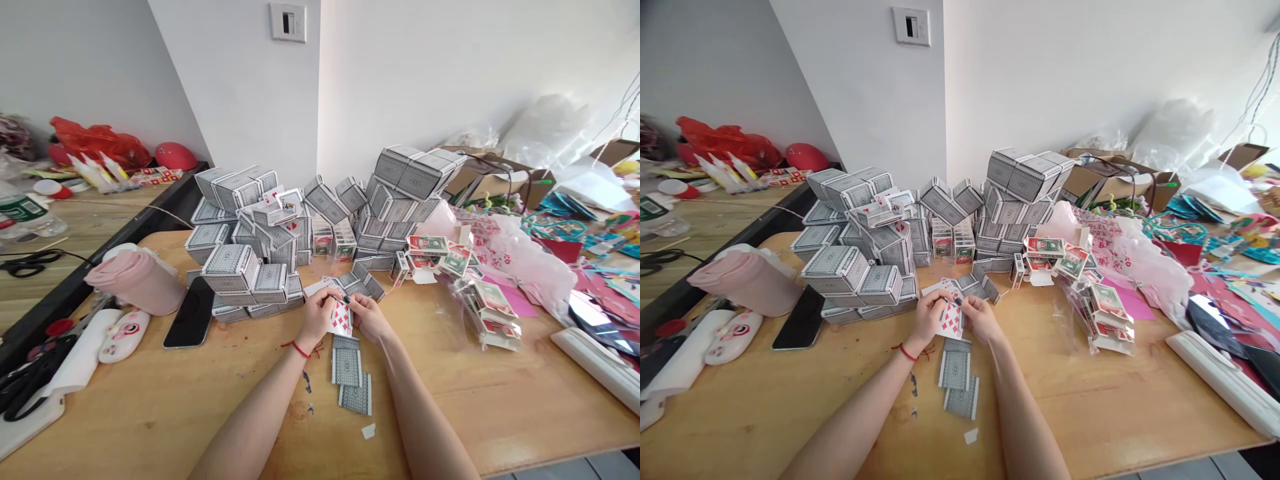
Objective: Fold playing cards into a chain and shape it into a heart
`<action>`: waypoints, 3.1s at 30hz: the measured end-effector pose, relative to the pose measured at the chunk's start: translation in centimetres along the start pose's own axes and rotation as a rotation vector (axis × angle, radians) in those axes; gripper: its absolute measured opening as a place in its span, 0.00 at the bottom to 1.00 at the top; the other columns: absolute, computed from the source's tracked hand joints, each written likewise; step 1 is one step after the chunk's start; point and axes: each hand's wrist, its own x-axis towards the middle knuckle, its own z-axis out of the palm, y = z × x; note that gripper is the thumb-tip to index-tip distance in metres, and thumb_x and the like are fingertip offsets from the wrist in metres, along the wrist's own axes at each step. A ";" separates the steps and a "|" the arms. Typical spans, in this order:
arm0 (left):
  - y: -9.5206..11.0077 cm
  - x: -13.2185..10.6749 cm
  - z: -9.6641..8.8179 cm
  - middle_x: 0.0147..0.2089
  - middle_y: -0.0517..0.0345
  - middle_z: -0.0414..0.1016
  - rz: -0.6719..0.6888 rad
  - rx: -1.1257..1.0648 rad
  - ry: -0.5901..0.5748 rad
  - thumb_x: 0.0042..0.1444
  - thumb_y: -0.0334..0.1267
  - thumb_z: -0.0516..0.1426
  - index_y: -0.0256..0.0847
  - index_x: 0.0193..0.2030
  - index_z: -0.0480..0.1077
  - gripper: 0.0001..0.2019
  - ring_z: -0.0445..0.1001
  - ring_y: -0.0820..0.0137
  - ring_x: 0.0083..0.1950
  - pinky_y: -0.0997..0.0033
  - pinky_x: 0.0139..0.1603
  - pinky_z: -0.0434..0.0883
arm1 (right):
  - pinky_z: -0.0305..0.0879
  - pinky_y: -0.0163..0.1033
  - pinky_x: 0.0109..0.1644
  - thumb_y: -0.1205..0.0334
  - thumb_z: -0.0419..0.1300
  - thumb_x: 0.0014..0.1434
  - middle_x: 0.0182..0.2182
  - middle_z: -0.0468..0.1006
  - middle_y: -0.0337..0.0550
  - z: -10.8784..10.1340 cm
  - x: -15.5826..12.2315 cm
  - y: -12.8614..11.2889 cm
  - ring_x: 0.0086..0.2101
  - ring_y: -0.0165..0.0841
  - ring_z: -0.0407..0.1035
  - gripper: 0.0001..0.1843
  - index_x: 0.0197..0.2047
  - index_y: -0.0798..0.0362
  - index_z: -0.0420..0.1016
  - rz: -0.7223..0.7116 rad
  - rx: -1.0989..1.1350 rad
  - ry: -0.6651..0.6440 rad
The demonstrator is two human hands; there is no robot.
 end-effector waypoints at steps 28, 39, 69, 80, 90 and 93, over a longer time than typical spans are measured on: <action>-0.7 -0.3 0.3 0.23 0.58 0.69 0.065 0.426 0.109 0.57 0.42 0.47 0.37 0.24 0.67 0.16 0.64 0.73 0.25 0.75 0.28 0.58 | 0.61 0.34 0.29 0.56 0.58 0.50 0.24 0.72 0.38 0.8 0.8 1.9 0.26 0.30 0.66 0.08 0.29 0.52 0.69 -0.368 -0.291 0.109; -1.3 0.2 0.8 0.38 0.54 0.74 -0.010 0.093 0.046 0.53 0.42 0.53 0.37 0.39 0.69 0.12 0.71 0.69 0.38 0.73 0.38 0.66 | 0.64 0.34 0.28 0.54 0.62 0.45 0.25 0.73 0.38 -0.2 1.5 1.7 0.25 0.29 0.66 0.12 0.30 0.53 0.70 -0.383 -0.105 0.367; -1.0 0.3 -0.1 0.28 0.57 0.71 0.105 0.284 0.032 0.55 0.38 0.49 0.39 0.29 0.69 0.09 0.67 0.71 0.30 0.73 0.31 0.62 | 0.63 0.35 0.30 0.51 0.62 0.44 0.25 0.75 0.40 0.5 0.7 0.8 0.26 0.31 0.66 0.14 0.28 0.54 0.74 -0.369 -0.330 0.276; -0.7 0.1 -0.1 0.29 0.58 0.69 0.084 0.225 0.019 0.55 0.37 0.50 0.38 0.29 0.64 0.07 0.67 0.72 0.32 0.74 0.34 0.64 | 0.51 0.29 0.20 0.53 0.61 0.46 0.19 0.68 0.33 1.2 0.0 0.4 0.17 0.23 0.56 0.14 0.33 0.54 0.70 -0.217 -0.214 0.067; -1.5 0.5 0.0 0.35 0.55 0.70 -0.064 0.006 0.133 0.57 0.42 0.46 0.37 0.39 0.66 0.13 0.68 0.71 0.34 0.73 0.36 0.65 | 0.47 0.29 0.15 0.51 0.58 0.48 0.14 0.60 0.29 1.8 0.2 0.9 0.13 0.22 0.51 0.13 0.29 0.52 0.65 -0.284 -0.230 0.251; -1.6 0.1 0.2 0.35 0.55 0.70 -0.001 0.101 0.097 0.56 0.39 0.47 0.38 0.36 0.66 0.10 0.67 0.70 0.36 0.71 0.39 0.65 | 0.49 0.29 0.13 0.50 0.56 0.50 0.14 0.61 0.28 1.9 0.3 1.0 0.11 0.22 0.51 0.13 0.32 0.50 0.62 -0.321 -0.225 0.279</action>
